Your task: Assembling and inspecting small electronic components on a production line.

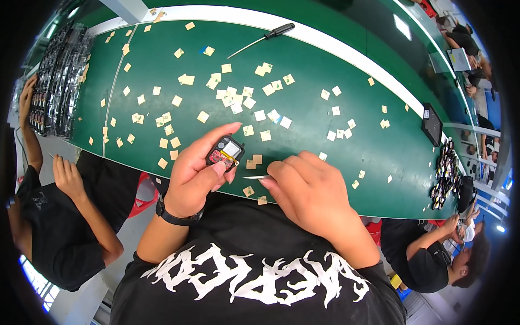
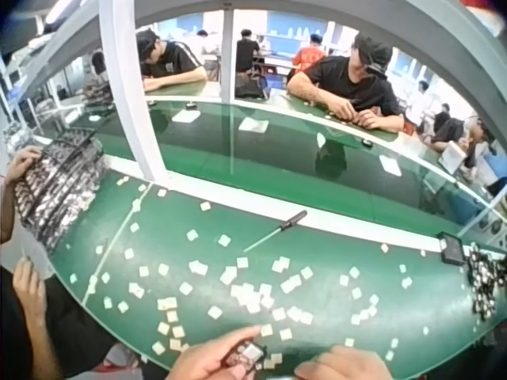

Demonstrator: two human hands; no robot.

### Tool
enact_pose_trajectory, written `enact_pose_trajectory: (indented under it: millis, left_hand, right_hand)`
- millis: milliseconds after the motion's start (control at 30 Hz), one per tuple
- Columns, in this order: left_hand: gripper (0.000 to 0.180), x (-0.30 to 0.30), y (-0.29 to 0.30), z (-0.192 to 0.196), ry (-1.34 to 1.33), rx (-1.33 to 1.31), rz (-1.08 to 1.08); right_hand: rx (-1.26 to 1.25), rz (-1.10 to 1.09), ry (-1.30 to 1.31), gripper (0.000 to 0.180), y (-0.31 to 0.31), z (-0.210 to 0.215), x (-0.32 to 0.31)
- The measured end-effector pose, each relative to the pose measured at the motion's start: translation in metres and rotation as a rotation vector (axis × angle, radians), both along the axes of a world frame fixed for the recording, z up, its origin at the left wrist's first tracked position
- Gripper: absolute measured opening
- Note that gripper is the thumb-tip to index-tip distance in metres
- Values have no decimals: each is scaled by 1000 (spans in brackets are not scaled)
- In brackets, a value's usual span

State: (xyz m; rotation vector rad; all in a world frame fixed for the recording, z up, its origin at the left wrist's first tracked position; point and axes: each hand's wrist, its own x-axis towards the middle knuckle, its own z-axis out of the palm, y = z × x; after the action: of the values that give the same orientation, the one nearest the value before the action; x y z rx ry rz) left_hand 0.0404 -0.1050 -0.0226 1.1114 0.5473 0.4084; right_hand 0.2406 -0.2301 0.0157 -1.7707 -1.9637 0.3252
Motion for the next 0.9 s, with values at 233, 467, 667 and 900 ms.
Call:
enact_pose_trajectory:
  millis: [233, 467, 667, 900]
  left_hand:
    - [56, 0, -1, 0, 12, 35, -19]
    - [50, -3, 4, 0, 45, 91, -83]
    - [47, -3, 6, -3, 7, 227, -99]
    - [44, -4, 6, -3, -1, 260, -99]
  right_hand:
    - [170, 70, -28, 27, 8, 8, 9]
    - [237, 194, -247, 24, 19, 13, 10]
    - [232, 284, -259, 25, 27, 17, 8]
    - [228, 317, -201, 27, 30, 16, 12]
